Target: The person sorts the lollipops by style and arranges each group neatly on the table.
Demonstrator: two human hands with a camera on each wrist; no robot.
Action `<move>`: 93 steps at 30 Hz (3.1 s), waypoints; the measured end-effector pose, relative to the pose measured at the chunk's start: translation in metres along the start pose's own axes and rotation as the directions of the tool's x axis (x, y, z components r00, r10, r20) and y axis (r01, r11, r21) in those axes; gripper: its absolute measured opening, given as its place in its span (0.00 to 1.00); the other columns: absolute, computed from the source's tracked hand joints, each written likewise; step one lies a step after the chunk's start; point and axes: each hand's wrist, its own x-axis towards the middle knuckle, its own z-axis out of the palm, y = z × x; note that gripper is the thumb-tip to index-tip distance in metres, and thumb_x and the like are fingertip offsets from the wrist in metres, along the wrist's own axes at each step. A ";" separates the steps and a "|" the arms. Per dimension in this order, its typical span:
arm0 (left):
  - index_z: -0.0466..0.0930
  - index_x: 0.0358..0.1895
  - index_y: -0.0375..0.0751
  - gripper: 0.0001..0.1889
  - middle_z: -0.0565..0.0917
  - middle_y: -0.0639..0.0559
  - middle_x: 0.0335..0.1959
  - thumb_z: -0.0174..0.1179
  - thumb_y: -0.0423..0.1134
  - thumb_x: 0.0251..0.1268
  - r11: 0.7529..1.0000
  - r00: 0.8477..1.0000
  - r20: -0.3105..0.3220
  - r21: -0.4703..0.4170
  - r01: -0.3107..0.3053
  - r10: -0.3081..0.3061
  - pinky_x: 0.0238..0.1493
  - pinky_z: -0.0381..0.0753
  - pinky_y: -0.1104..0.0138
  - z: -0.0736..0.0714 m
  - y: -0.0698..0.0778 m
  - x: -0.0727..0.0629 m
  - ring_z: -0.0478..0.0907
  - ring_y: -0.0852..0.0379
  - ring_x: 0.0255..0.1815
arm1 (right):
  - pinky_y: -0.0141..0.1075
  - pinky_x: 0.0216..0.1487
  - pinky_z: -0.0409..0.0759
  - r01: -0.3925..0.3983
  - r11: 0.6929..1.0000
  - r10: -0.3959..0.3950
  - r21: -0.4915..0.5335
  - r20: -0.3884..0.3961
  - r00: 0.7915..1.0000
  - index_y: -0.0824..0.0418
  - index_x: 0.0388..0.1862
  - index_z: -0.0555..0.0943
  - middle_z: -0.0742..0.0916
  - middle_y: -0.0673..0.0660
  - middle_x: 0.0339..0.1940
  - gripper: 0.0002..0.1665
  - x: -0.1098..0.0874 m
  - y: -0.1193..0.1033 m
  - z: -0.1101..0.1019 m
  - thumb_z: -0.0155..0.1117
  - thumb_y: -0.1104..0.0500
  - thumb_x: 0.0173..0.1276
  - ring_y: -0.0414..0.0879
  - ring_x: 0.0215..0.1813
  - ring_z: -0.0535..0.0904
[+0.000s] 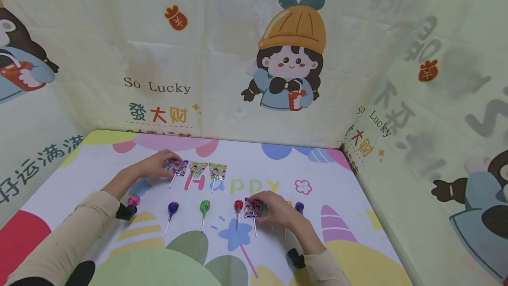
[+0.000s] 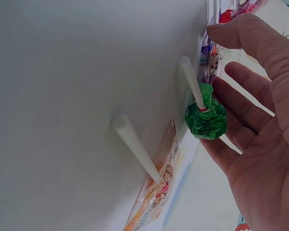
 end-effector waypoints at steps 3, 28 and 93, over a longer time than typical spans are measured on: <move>0.75 0.66 0.36 0.29 0.71 0.35 0.65 0.72 0.39 0.62 1.000 1.000 -0.001 -0.005 0.000 0.000 0.73 0.63 0.40 0.000 0.000 0.000 0.67 0.37 0.66 | 0.52 0.67 0.76 -0.014 1.000 0.014 0.013 0.009 1.000 0.59 0.65 0.80 0.84 0.55 0.61 0.34 0.002 0.000 0.000 0.78 0.60 0.59 0.52 0.64 0.78; 0.75 0.66 0.37 0.30 0.70 0.35 0.65 0.72 0.40 0.61 1.000 1.000 -0.002 -0.009 0.008 -0.008 0.72 0.64 0.39 -0.001 0.002 -0.002 0.67 0.36 0.66 | 0.51 0.65 0.78 0.004 0.999 -0.002 0.046 -0.031 1.000 0.56 0.63 0.81 0.85 0.52 0.58 0.31 0.005 0.004 0.002 0.78 0.59 0.59 0.48 0.59 0.79; 0.75 0.64 0.36 0.29 0.70 0.34 0.64 0.72 0.38 0.60 0.999 0.999 -0.012 -0.020 -0.037 0.037 0.73 0.62 0.38 -0.002 -0.002 -0.003 0.66 0.35 0.66 | 0.50 0.65 0.78 0.012 1.000 -0.011 0.013 -0.078 0.997 0.57 0.65 0.80 0.84 0.53 0.60 0.34 0.058 -0.018 -0.030 0.77 0.60 0.58 0.49 0.61 0.78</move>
